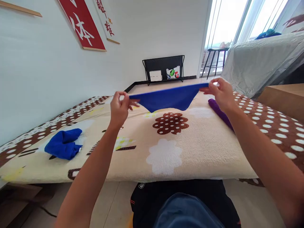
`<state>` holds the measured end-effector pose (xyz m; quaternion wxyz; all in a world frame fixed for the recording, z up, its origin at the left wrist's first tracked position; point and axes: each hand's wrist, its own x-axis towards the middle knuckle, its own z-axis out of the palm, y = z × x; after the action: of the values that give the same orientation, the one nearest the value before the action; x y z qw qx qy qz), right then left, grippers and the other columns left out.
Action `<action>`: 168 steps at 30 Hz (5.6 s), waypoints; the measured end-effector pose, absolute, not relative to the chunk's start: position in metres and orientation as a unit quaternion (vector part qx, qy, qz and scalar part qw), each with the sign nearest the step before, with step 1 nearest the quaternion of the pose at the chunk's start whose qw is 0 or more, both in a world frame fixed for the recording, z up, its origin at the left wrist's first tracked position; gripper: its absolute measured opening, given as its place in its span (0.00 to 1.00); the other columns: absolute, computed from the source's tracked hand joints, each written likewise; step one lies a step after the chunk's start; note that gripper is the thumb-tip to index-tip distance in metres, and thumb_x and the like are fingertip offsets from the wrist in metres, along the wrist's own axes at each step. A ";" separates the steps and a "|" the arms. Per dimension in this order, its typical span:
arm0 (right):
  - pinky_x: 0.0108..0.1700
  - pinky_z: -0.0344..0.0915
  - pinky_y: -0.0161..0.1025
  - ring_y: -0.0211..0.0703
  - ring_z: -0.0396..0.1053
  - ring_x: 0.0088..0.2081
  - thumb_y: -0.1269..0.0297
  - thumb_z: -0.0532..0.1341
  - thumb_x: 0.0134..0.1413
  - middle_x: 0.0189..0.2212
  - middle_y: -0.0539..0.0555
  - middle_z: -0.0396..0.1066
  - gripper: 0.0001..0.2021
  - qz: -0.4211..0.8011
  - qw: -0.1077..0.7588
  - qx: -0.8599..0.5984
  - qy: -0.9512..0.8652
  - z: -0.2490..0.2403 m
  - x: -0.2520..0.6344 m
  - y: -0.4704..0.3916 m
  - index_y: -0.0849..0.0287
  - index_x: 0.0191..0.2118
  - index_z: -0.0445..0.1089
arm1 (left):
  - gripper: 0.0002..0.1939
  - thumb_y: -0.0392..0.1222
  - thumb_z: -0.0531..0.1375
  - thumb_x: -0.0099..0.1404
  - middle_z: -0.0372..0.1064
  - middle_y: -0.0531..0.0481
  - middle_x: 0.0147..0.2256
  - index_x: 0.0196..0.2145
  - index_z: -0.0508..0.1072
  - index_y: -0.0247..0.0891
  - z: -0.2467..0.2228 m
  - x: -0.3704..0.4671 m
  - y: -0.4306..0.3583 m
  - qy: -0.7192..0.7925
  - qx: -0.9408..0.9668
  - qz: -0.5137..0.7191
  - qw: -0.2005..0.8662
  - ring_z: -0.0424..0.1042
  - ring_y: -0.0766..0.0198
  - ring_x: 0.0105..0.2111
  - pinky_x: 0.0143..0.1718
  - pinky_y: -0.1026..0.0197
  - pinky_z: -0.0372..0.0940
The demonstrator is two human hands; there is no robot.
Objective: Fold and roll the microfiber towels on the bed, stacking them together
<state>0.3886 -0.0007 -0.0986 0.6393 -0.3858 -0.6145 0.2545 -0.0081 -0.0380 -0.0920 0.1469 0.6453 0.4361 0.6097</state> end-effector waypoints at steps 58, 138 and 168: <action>0.65 0.62 0.47 0.44 0.61 0.63 0.72 0.46 0.63 0.63 0.55 0.63 0.23 0.075 0.426 -0.529 -0.730 -0.333 0.322 -0.151 0.60 0.57 0.69 | 0.26 0.47 0.47 0.74 0.52 0.49 0.67 0.67 0.57 0.45 -0.301 0.079 -0.180 0.607 0.759 0.203 -0.121 0.53 0.54 0.67 0.65 0.44 0.52; 0.68 0.48 0.56 0.53 0.57 0.65 0.65 0.42 0.70 0.61 0.71 0.62 0.24 0.006 0.239 -0.568 -0.788 -0.284 0.293 -0.001 0.73 0.61 0.64 | 0.28 0.47 0.40 0.75 0.50 0.41 0.68 0.67 0.57 0.37 -0.275 0.070 -0.021 0.615 0.781 0.109 0.004 0.48 0.56 0.69 0.67 0.44 0.44; 0.58 0.67 0.50 0.48 0.65 0.60 0.74 0.58 0.60 0.57 0.54 0.70 0.24 -0.027 0.373 -0.347 -0.860 -0.340 0.417 -0.175 0.52 0.61 0.64 | 0.19 0.30 0.53 0.68 0.74 0.51 0.52 0.53 0.72 0.46 -0.313 -0.024 -0.206 0.433 0.809 0.396 0.028 0.70 0.59 0.55 0.57 0.51 0.63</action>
<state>0.4172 -0.1750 -0.3401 0.3728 -0.3467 -0.8603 -0.0269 -0.0240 -0.2059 -0.3135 0.0278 0.8093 0.4326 0.3963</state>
